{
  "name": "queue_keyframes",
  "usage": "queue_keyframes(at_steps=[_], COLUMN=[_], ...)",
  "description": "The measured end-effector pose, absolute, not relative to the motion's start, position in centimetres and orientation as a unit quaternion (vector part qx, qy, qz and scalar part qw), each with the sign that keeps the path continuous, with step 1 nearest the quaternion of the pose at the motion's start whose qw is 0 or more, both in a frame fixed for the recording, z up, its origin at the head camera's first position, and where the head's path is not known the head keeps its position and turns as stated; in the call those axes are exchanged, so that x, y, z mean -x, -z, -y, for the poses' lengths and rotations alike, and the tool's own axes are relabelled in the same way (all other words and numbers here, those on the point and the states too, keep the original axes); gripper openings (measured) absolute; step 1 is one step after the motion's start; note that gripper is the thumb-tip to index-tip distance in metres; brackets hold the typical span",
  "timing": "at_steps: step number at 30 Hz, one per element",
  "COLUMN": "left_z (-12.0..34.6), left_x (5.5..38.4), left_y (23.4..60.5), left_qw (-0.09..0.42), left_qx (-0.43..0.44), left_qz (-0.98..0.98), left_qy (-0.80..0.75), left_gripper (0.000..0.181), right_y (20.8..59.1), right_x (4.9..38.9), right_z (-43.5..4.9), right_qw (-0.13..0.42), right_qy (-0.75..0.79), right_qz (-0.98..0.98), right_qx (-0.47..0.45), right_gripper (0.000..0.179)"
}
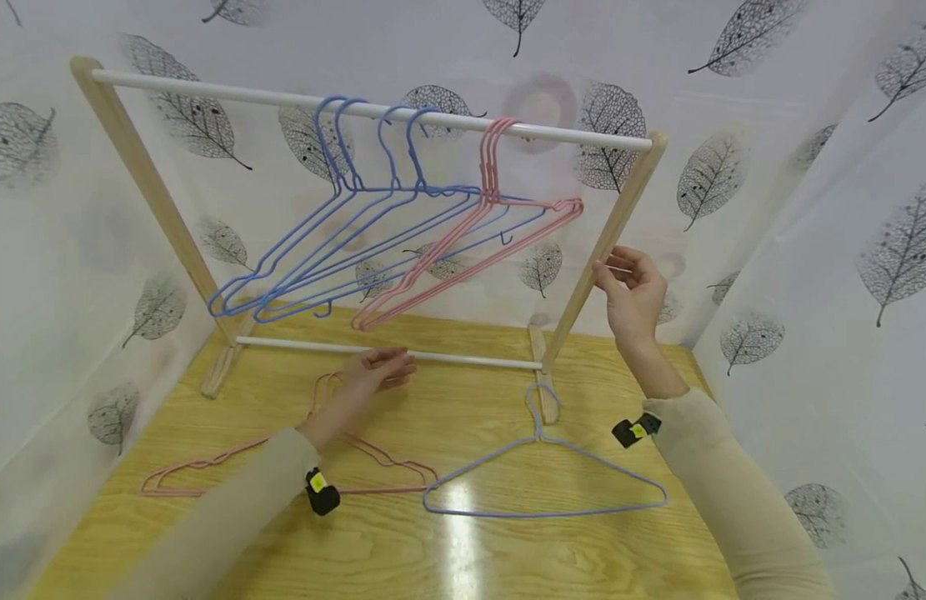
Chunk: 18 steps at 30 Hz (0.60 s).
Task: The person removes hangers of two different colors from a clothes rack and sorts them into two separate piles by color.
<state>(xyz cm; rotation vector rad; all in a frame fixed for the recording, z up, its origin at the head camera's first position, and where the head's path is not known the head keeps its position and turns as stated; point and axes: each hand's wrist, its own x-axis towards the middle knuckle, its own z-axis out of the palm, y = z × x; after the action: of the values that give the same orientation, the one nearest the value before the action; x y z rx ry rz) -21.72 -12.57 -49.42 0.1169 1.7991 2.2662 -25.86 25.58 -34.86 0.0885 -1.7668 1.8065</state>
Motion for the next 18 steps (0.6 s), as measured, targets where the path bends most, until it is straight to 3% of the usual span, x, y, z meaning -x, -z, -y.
queue_keyframes(at_steps=[7,18], left_z=[18.7,26.3], left_x=[21.9,22.3], left_y=[48.5,44.6], left_qw=[0.065,0.022], left_qx=[-0.023,-0.067], left_qz=[-0.539,-0.389], left_qy=[-0.839,-0.918], left_gripper=[0.015,0.029], right_y=[34.9,34.9], right_x=[25.9,26.0], right_z=[-25.6,-25.6], right_qw=[0.305,0.303], right_qy=[-0.681,-0.678], right_qz=[0.665,0.669], right_qx=[-0.037,-0.033], right_gripper=[0.022,0.021])
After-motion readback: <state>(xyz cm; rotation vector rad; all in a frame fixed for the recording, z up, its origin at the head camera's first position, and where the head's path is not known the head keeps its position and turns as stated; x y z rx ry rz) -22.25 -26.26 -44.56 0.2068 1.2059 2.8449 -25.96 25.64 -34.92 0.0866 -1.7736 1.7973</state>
